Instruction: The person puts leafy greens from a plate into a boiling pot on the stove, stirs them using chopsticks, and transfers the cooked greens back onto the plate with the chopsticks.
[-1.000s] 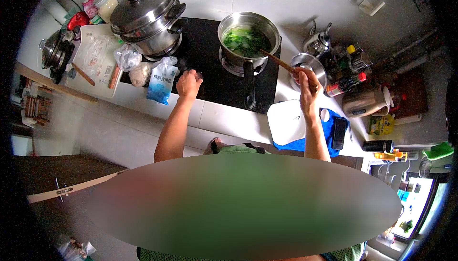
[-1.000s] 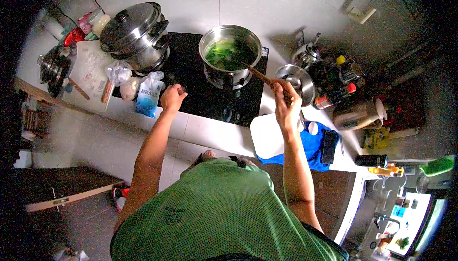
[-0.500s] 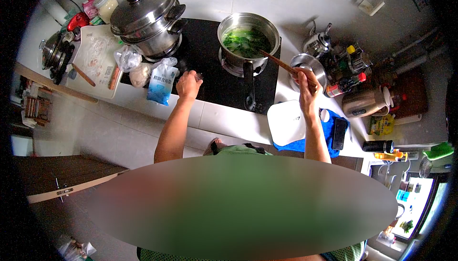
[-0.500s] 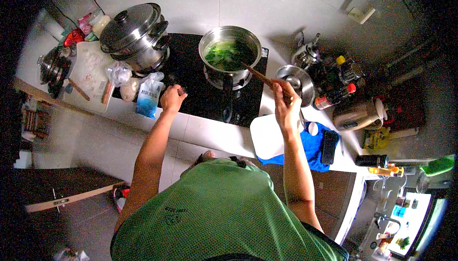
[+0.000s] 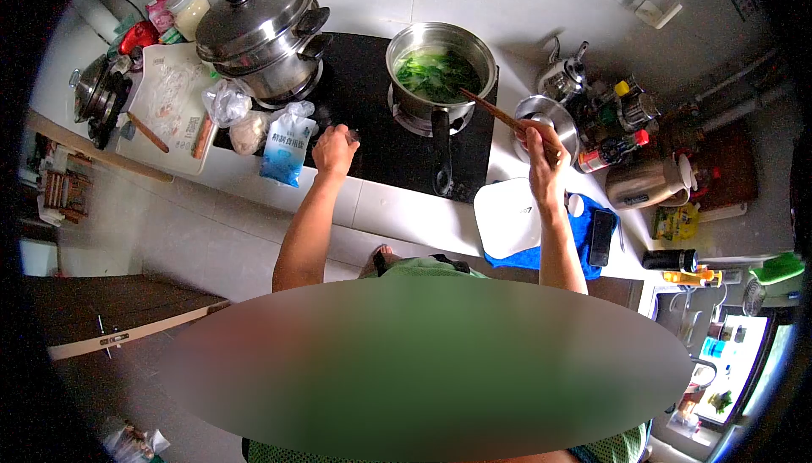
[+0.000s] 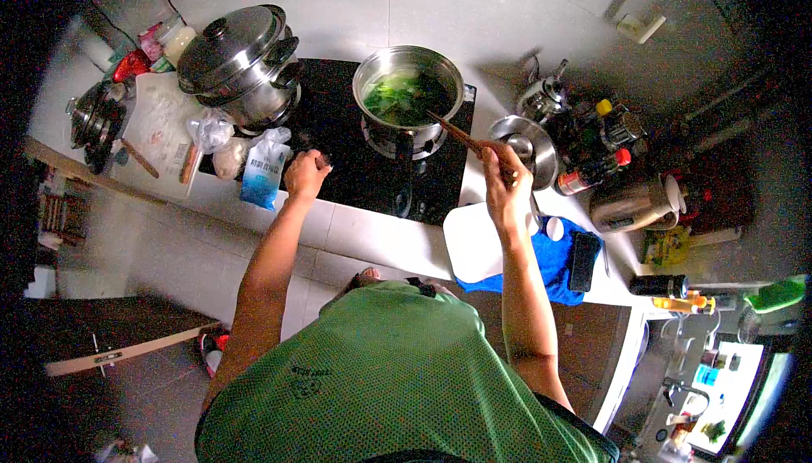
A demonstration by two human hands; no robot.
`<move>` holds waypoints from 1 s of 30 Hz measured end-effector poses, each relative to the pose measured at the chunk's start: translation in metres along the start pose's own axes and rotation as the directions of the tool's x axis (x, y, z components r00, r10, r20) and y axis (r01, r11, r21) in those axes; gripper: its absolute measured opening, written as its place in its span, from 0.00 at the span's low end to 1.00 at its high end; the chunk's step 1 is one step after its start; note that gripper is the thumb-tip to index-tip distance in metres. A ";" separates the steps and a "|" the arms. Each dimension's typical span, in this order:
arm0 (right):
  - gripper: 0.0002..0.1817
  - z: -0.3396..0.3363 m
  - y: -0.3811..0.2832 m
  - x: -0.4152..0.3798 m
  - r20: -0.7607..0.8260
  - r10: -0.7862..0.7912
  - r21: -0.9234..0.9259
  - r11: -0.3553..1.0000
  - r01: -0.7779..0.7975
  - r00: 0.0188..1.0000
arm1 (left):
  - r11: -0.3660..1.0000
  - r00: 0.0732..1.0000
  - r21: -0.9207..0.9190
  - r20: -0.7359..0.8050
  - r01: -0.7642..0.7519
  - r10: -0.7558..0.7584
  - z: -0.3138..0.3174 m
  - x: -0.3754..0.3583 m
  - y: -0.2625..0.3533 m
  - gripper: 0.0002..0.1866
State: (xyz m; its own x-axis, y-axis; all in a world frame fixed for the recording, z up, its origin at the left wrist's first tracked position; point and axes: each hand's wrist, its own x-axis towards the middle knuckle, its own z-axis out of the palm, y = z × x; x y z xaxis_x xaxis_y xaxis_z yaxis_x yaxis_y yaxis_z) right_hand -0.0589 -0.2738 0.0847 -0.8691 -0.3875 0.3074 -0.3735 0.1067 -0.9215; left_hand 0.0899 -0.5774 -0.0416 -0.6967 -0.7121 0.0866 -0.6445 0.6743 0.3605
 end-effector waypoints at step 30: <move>0.10 0.002 0.003 0.004 0.020 0.035 -0.022 0.999 -0.035 0.999 | 1.000 1.000 -0.017 0.010 -0.015 0.015 0.003 0.001 -0.001 0.17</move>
State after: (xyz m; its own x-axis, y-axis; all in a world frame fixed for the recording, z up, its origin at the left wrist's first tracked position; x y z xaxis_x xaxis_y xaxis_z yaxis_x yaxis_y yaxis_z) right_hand -0.0626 -0.2773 0.0825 -0.8749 -0.4019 0.2700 -0.3503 0.1405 -0.9260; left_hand 0.0887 -0.5781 -0.0444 -0.7096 -0.6997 0.0831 -0.6282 0.6816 0.3752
